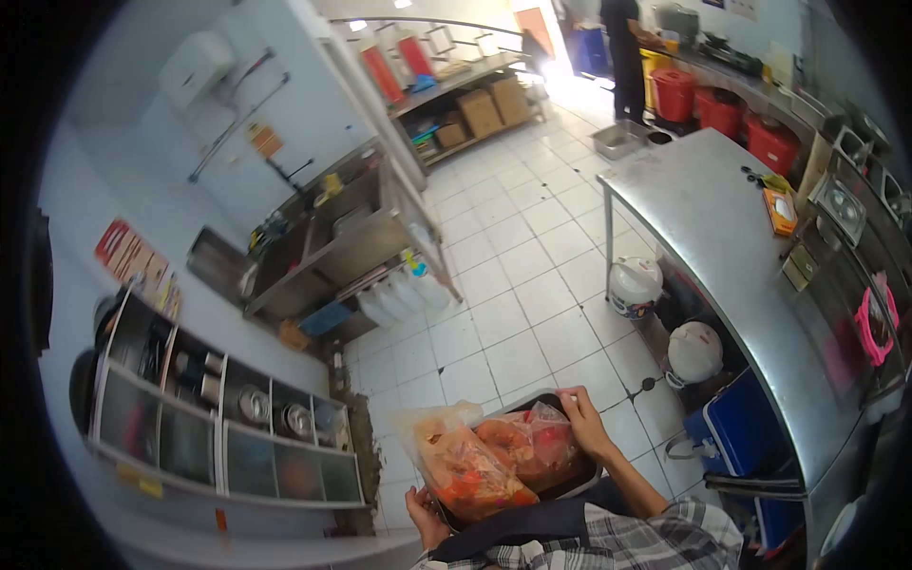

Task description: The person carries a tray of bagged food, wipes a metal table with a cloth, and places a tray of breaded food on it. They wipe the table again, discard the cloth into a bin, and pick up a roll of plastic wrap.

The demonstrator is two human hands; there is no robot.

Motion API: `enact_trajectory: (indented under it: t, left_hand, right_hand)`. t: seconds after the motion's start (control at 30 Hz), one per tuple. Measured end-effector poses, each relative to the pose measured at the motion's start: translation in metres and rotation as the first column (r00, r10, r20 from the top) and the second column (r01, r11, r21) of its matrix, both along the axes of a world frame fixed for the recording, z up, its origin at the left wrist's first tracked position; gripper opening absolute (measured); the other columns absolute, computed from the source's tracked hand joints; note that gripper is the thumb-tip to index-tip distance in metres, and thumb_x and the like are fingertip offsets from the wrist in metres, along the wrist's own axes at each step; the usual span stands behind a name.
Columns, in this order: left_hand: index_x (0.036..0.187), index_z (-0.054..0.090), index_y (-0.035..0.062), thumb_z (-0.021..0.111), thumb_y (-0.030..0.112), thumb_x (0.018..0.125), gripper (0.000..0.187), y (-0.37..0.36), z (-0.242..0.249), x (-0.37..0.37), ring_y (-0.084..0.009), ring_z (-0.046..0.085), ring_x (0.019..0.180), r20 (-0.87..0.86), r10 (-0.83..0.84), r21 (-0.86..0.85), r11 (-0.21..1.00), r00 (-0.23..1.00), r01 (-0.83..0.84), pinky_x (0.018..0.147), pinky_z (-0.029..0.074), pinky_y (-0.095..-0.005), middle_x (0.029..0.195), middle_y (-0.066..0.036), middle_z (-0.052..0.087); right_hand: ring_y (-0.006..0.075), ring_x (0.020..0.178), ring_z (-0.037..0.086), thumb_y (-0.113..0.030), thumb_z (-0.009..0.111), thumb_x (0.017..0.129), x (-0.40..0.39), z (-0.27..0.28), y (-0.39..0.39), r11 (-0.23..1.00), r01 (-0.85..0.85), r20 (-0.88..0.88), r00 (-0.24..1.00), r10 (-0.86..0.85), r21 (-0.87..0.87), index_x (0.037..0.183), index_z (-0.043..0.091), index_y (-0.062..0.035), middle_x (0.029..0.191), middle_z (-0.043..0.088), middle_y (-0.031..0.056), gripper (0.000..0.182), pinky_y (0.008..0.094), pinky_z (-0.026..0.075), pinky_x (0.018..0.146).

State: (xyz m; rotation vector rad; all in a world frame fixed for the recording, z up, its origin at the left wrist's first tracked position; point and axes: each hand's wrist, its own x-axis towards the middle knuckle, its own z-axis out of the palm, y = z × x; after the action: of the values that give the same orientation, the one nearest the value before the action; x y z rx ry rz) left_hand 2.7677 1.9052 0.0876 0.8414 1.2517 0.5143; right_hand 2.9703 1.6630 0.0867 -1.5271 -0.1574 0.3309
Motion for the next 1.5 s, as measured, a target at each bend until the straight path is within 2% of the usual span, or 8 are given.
enact_trajectory:
  t: [0.07, 0.13, 0.27, 0.5, 0.97, 1.13, 1.23, 1.5]
  left_hand:
    - [0.1, 0.058, -0.0004, 0.046, 0.045, 0.085, 0.049, 0.023, 0.002, 0.059, -0.0155, 0.047, 0.072, -0.014, -0.067, 0.003, 0.998, 0.998, 0.067, 0.07, 0.04, -0.0309, 0.075, -0.002, 0.051]
    - [0.097, 0.058, -0.0001, 0.046, 0.046, 0.085, 0.049, 0.055, 0.007, 0.123, -0.0159, 0.048, 0.074, -0.012, -0.003, 0.023, 1.0, 1.0, 0.004, 0.071, 0.041, -0.0319, 0.077, -0.003, 0.051]
    - [0.094, 0.057, 0.0005, 0.046, 0.046, 0.086, 0.047, 0.107, 0.02, 0.271, -0.0163, 0.048, 0.074, 0.098, -0.239, 0.1, 0.968, 0.966, 0.229, 0.072, 0.042, -0.0325, 0.076, -0.003, 0.051]
    - [0.085, 0.057, 0.0038, 0.044, 0.044, 0.088, 0.042, 0.123, 0.01, 0.509, -0.0146, 0.053, 0.075, 0.088, -0.6, 0.097, 0.8, 0.795, 0.593, 0.071, 0.043, -0.0304, 0.072, -0.002, 0.052]
    - [0.078, 0.054, 0.0088, 0.045, 0.04, 0.085, 0.033, 0.067, -0.01, 0.857, -0.0132, 0.05, 0.065, 0.102, -0.681, -0.005, 0.728, 0.725, 0.685, 0.064, 0.042, -0.0279, 0.065, 0.0, 0.05]
    - [0.079, 0.054, 0.0069, 0.044, 0.038, 0.086, 0.033, 0.014, 0.02, 1.027, -0.0094, 0.045, 0.056, 0.148, -0.835, 0.067, 0.544, 0.531, 0.837, 0.055, 0.038, -0.0255, 0.064, 0.001, 0.049]
    - [0.081, 0.055, 0.0053, 0.043, 0.036, 0.087, 0.033, 0.0, -0.023, 1.132, -0.0092, 0.044, 0.055, 0.187, -0.931, 0.074, 0.332, 0.314, 0.94, 0.054, 0.036, -0.0218, 0.064, 0.0, 0.05]
    - [0.085, 0.06, 0.0041, 0.042, 0.04, 0.083, 0.04, -0.197, -0.034, 1.269, -0.008, 0.038, 0.051, 0.11, -0.987, 0.014, -0.115, -0.116, 0.993, 0.051, 0.032, -0.0225, 0.054, 0.005, 0.045]
  right_hand:
    - [0.014, 0.107, 0.047, -0.028, 0.036, 0.099, 0.048, -0.009, 0.019, 0.999, 0.052, -0.052, 0.997, -0.052, 0.006, 0.111, 0.05, -0.0031, 0.108, 0.053, 0.0076, 0.031, 0.0269, 0.034, 0.095]
    - [0.011, 0.072, 0.047, -0.036, 0.045, 0.095, 0.096, -0.009, 0.045, 0.99, 0.142, 0.046, 0.989, -0.141, -0.008, 0.112, 0.049, -0.0095, 0.077, 0.052, 0.0047, 0.031, 0.025, 0.04, 0.067]
    - [0.0097, 0.066, 0.044, -0.039, 0.046, 0.094, 0.187, 0.022, 0.056, 0.952, 0.306, 0.043, 0.951, -0.305, -0.013, 0.108, 0.05, -0.0102, 0.071, 0.047, 0.0025, 0.032, 0.025, 0.038, 0.06]
    - [0.0083, 0.063, 0.041, -0.038, 0.045, 0.095, 0.301, 0.001, 0.039, 0.765, 0.644, 0.071, 0.763, -0.643, 0.003, 0.11, 0.05, -0.0112, 0.069, 0.045, -0.0001, 0.031, 0.0226, 0.035, 0.059]
    - [0.0091, 0.063, 0.041, -0.038, 0.047, 0.094, 0.606, 0.017, -0.012, 0.658, 0.747, 0.027, 0.663, -0.748, -0.094, 0.111, 0.048, -0.0114, 0.068, 0.045, 0.0, 0.032, 0.0243, 0.036, 0.059]
    - [0.0086, 0.062, 0.038, -0.038, 0.047, 0.094, 0.718, -0.015, -0.036, 0.488, 0.873, 0.046, 0.488, -0.872, -0.015, 0.11, 0.051, -0.0121, 0.066, 0.04, -0.0011, 0.03, 0.0237, 0.034, 0.057]
    - [0.008, 0.062, 0.038, -0.036, 0.047, 0.094, 0.75, -0.017, -0.056, 0.31, 0.951, 0.041, 0.31, -0.95, 0.0, 0.111, 0.051, -0.0121, 0.066, 0.04, -0.001, 0.03, 0.0226, 0.034, 0.057]
    - [0.007, 0.067, 0.039, -0.035, 0.046, 0.095, 0.782, -0.028, -0.136, -0.105, 0.993, 0.027, -0.104, -0.994, -0.058, 0.108, 0.051, -0.008, 0.072, 0.044, -0.0008, 0.03, 0.0213, 0.035, 0.063]
